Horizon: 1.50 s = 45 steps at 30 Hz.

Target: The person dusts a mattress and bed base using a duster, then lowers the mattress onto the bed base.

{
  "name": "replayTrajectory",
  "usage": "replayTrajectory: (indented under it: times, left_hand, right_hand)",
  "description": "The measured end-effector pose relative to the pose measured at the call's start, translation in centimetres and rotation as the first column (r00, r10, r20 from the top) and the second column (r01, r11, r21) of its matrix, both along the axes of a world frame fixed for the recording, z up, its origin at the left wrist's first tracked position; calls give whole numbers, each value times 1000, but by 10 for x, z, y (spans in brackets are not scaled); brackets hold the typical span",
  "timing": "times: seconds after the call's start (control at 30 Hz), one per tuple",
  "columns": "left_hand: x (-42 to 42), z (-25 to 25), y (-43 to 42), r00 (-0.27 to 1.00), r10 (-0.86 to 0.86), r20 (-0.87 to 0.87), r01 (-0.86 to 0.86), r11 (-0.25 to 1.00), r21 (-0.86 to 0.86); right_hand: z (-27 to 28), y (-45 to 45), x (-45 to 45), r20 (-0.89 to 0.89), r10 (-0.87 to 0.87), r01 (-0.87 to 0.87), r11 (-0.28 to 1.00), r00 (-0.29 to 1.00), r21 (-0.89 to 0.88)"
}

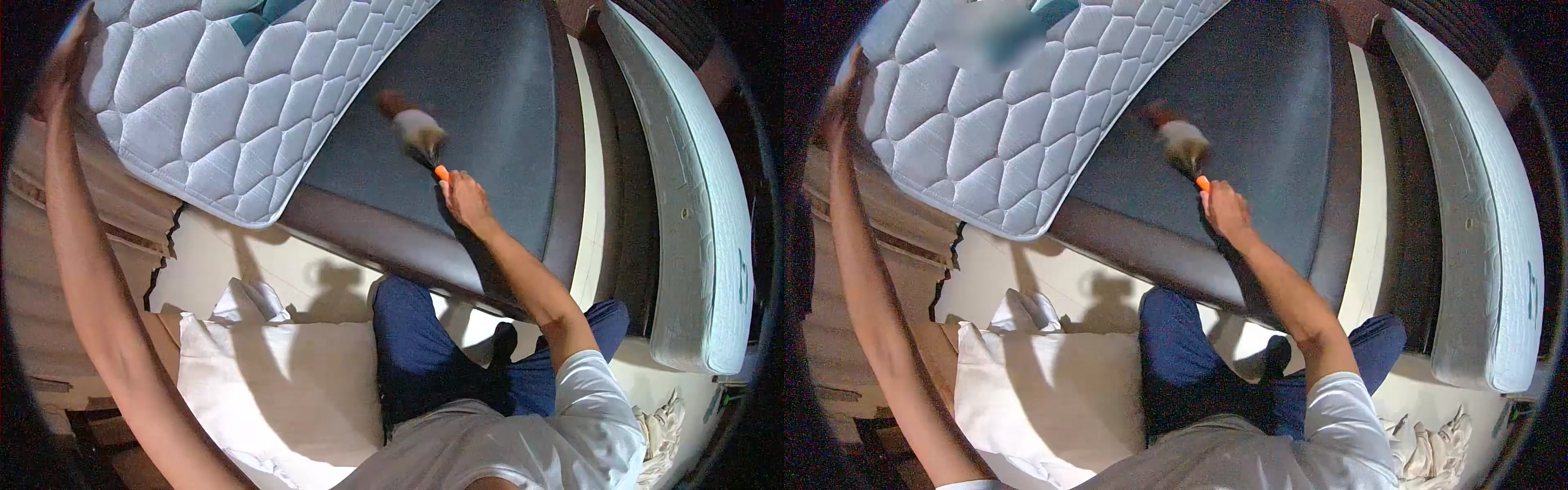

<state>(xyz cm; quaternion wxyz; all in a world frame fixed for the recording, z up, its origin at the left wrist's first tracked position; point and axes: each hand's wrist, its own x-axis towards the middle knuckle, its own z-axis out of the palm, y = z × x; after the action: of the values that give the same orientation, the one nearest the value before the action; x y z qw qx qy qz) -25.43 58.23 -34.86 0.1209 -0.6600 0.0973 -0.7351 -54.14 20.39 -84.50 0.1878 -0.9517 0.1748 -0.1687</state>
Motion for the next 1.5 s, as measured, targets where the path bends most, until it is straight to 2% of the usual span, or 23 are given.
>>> replayTrajectory:
  times: [0.07, 0.1, 0.17, 0.23, 0.27, 0.33, 0.37, 0.43, 0.57, 0.63, 0.67, 0.73, 0.77, 0.8, 0.83, 0.87, 1.0, 1.07, 1.2, 1.3, 1.33, 1.43, 1.5]
  left_hand:
    - [13, 14, 10, 975, 220, 24, -219, 976, -16]
    - [10, 15, 8, 971, 236, 27, -235, 972, -11]
    - [5, 7, 6, 986, 162, 30, -162, 987, -4]
    - [3, 1, 1, 994, 111, 21, -111, 994, -2]
    - [4, 3, 1, 995, 97, 16, -97, 995, -4]
    - [-1, -1, -1, 998, 65, 23, -65, 998, 2]
    - [-2, -1, -4, 999, 46, 15, -46, 999, 0]
    - [4, 1, 1, 999, 45, -2, -45, 999, -11]
    - [8, 5, 2, 999, 44, -9, -45, 999, -19]
    - [9, 4, 3, 999, 41, -16, -42, 999, -22]
    - [9, 4, 3, 999, 37, -22, -37, 999, -28]
    - [10, 1, 3, 999, 19, -34, -21, 999, -37]
    - [9, 1, 4, 999, 21, -39, -22, 999, -39]
    - [1, 3, 1, 999, 14, -38, -15, 999, -42]
    - [-13, 7, -3, 983, 182, 12, -182, 983, 34]
    - [-20, 7, -6, 938, 340, 72, -346, 933, 101]
    - [-12, 2, -6, 935, 336, 116, -348, 930, 116]
    - [-11, -1, -8, 938, 319, 135, -335, 934, 124]
    - [-6, -4, -5, 941, 304, 153, -323, 939, 121]
    - [-1, -4, -6, 941, 302, 152, -321, 939, 121]
    - [0, -6, -7, 939, 305, 160, -326, 936, 130]
    - [3, -6, -4, 935, 313, 168, -336, 932, 137]
    - [3, -6, 1, 927, 326, 183, -354, 924, 143]
  right_hand:
    - [1, 0, 6, 69, 21, -23, 999, 997, 29]
    - [8, -3, 4, 9, 82, -82, 997, 997, -7]
    - [6, -4, 7, -56, 146, -148, 988, 988, -42]
    - [-6, -5, 12, 7, -134, 134, 989, 991, 67]
    - [-9, -8, 10, 9, -136, 135, 989, 991, 68]
    - [-3, -13, 1, -16, 92, -93, 994, 996, -52]
    - [0, -16, 0, -16, 89, -89, 995, 996, -53]
    - [8, -22, -4, -61, -118, 117, 993, 991, -15]
    - [0, -43, -14, 36, -112, 112, 994, 993, 16]
    - [16, -56, -35, 54, 44, -42, 999, 998, -28]
    - [8, -63, -42, 52, 42, -40, 999, 998, -29]
    - [-8, -76, -60, 144, -182, 188, 982, 973, -30]
    - [-10, -84, -75, 147, -187, 194, 980, 971, -32]
    - [-5, -88, -93, 139, -67, 72, 997, 988, -34]
    - [2, -90, -112, 128, 53, -49, 998, 990, -34]
    - [9, -90, -129, 126, 44, -40, 999, 991, -36]
    - [-1, -105, -189, 104, -296, 300, 954, 949, -23]
    - [5, -114, -220, 50, -252, 254, 966, 966, -50]
    - [8, -129, -262, -41, -542, 536, 838, 839, -102]
    - [19, -119, -271, 19, -483, 483, 876, 876, 15]
    - [26, -113, -273, 19, -386, 386, 922, 922, -10]
    - [19, -113, -282, -119, -394, 386, 918, 911, -88]
    - [5, -111, -277, -81, -607, 599, 794, 790, -105]
